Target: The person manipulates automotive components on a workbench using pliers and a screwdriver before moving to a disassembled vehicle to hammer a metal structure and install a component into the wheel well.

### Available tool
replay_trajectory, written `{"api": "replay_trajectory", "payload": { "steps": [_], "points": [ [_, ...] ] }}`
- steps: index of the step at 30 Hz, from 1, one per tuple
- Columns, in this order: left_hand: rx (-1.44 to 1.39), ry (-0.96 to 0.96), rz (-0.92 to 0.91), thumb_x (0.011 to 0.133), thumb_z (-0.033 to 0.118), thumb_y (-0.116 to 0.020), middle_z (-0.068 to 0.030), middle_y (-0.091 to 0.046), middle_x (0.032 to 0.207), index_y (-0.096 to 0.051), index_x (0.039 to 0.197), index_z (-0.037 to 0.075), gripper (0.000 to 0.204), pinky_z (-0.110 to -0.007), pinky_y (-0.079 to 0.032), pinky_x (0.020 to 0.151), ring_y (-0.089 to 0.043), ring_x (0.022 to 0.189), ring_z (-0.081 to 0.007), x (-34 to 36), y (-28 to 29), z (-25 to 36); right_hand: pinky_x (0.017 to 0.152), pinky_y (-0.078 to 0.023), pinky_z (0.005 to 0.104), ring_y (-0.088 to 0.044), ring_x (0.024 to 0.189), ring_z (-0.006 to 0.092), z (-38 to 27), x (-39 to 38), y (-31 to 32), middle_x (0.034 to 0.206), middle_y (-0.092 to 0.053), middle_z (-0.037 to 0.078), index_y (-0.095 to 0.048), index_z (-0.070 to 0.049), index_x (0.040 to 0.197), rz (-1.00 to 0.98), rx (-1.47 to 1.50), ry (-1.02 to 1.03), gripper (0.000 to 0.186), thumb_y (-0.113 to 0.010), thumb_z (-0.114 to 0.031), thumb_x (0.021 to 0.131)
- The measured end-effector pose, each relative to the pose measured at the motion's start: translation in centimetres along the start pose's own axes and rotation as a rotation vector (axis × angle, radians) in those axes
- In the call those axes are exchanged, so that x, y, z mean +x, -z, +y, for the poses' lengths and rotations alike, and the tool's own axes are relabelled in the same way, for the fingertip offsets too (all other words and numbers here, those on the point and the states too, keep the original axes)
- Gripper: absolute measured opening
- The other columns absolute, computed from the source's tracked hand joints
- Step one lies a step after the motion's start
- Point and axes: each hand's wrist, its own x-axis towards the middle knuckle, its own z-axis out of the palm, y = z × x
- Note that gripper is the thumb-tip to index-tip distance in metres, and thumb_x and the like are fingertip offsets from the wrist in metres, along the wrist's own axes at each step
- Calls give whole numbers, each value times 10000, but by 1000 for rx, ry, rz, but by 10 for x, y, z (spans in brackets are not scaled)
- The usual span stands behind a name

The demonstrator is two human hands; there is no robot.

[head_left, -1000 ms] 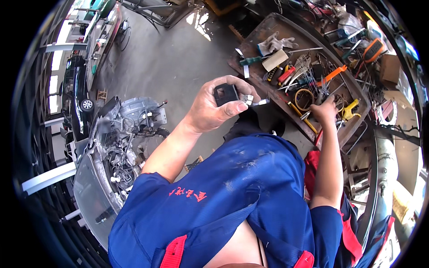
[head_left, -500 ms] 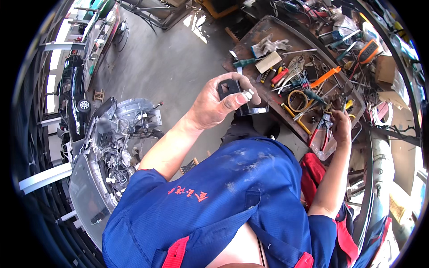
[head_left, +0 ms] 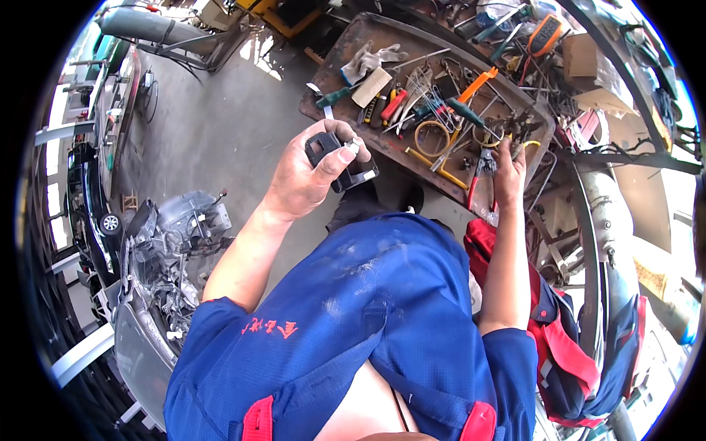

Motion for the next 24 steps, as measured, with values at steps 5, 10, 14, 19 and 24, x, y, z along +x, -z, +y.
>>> {"api": "replay_trajectory", "payload": {
  "steps": [5, 10, 14, 19, 24],
  "points": [
    [43, -25, -1, 962, 306, -747, -71, -710, 976, -597, 1133, 36, 353, -200, -420, 629, -493, 685, -41, 8, -5, -6, 1244, -216, 488, -229, 1526, 438, 10, -1, -4, 1703, -248, 196, -580, -209, 1484, 260, -625, 668, 495, -672, -230, 998],
    [48, 17, 14, 966, 304, -749, -73, -718, 992, -610, 1135, 30, 351, -197, -432, 649, -496, 698, -35, 5, -10, -3, 1155, -393, 401, -487, 1422, 287, 7, -8, 5, 1565, -491, 164, -506, -26, 1497, 148, -310, 457, 494, -621, -204, 1051],
    [-61, -14, -62, 966, 277, -751, -97, -711, 1044, -600, 1153, 29, 345, -200, -431, 647, -495, 706, -44, 5, -1, -6, 1166, -372, 614, -435, 1474, 342, -56, -60, -7, 1593, -428, 229, -345, -99, 1604, -351, 582, -56, 671, -621, -133, 993],
    [-93, -119, -102, 953, 324, -772, -72, -667, 1044, -598, 1163, 36, 396, -204, -419, 631, -501, 714, -51, 10, -5, -1, 1185, -307, 658, -356, 1486, 493, -105, -108, -70, 1598, -321, 372, -365, -104, 1584, -880, 868, -359, 862, -755, -289, 838],
    [-126, -9, -97, 954, 338, -770, -43, -647, 1003, -601, 1171, 34, 409, -207, -406, 621, -500, 716, -52, 10, -5, 7, 1196, -327, 558, -421, 1452, 396, -119, -128, -106, 1543, -427, 264, -304, -26, 1589, -1124, 898, -484, 1052, -820, -293, 712]
  ]
}}
